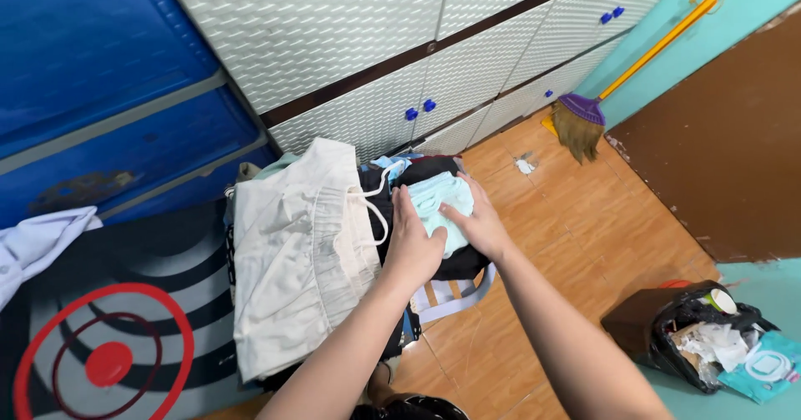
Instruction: Sort and fold various pieces of clothing and sweep the floor in a room.
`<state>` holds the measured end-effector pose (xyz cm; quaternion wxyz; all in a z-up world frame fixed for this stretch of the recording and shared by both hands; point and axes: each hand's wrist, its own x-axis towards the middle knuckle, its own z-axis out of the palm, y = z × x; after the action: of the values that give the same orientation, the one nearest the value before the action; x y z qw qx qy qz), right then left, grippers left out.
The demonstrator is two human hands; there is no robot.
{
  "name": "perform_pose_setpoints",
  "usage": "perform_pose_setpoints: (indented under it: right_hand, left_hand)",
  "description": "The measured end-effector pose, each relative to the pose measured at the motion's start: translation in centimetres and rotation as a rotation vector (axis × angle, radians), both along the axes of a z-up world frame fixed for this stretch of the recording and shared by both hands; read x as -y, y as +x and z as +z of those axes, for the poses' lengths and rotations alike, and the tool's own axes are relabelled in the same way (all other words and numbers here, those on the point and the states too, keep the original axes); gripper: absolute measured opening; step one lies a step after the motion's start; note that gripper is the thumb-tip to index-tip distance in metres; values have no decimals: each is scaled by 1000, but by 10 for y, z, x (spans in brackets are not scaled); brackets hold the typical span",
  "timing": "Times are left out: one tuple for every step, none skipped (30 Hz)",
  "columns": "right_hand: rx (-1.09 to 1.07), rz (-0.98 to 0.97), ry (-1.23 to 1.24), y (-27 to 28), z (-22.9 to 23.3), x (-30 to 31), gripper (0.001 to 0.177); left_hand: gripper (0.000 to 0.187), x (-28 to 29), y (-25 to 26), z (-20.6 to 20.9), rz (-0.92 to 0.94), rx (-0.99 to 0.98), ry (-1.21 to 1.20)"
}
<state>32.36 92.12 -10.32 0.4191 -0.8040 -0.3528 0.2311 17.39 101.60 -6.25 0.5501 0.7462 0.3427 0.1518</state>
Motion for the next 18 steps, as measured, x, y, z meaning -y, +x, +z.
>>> perform_pose_setpoints:
  right_hand:
    - [-2, 10, 2, -1, 5, -5, 82]
    - [-15, 10, -16, -2, 10, -8, 83]
    - [-28, 10, -34, -4, 15, -11, 84]
    - [-22, 18, -30, -1, 14, -7, 84]
    - [-39, 45, -6, 0, 12, -3, 83]
    - [-61, 82, 18, -1, 9, -3, 82]
    - [-61, 100, 21, -2, 13, -1, 82]
    - [48, 48, 23, -4, 17, 1, 89]
    - [157, -5, 28, -7, 20, 3, 96]
    - [156, 21, 36, -19, 40, -2, 96]
    - [293, -5, 70, -31, 61, -6, 93]
    - [432, -36, 102, -44, 81, -6, 92]
    - [432, -14, 109, -64, 99, -18, 92]
    - [425, -14, 156, -84, 118, -29, 87]
    - [417, -13, 204, -105, 136, -40, 82]
    - [419, -1, 209, -124, 145, -52, 82]
    - [431, 104, 224, -145, 153, -64, 80]
    - [444, 203, 237, -167, 161, -76, 78]
  left_hand:
    - [95, -5, -2, 13, 10, -2, 2]
    - [92, -7, -4, 26, 37, 14, -88]
    - [90, -10, -6, 39, 64, 31, -177]
    - [90, -14, -7, 46, 72, 38, -173]
    - [89, -17, -9, 54, 72, 127, -335]
    - [87, -22, -16, 61, 80, 216, -496]
    - [87, -31, -26, 63, 97, 221, -491]
    - [84, -40, -40, 66, 70, 355, -586]
    - [82, -47, -54, 68, 41, 491, -678]
    - [82, -65, -77, 70, 64, 499, -666]
    - [73, -83, -101, 73, 79, 524, -532]
    - [66, -97, -125, 74, 90, 546, -403]
    - [66, -117, -154, 56, 111, 551, -396]
    - [58, -137, -181, 39, 194, 547, -245]
    - [50, -158, -209, 22, 277, 539, -94]
    - [50, -169, -243, 23, 288, 543, -89]
    - [44, -180, -278, 23, 358, 343, 158]
    - [39, -192, -314, 23, 418, 134, 399]
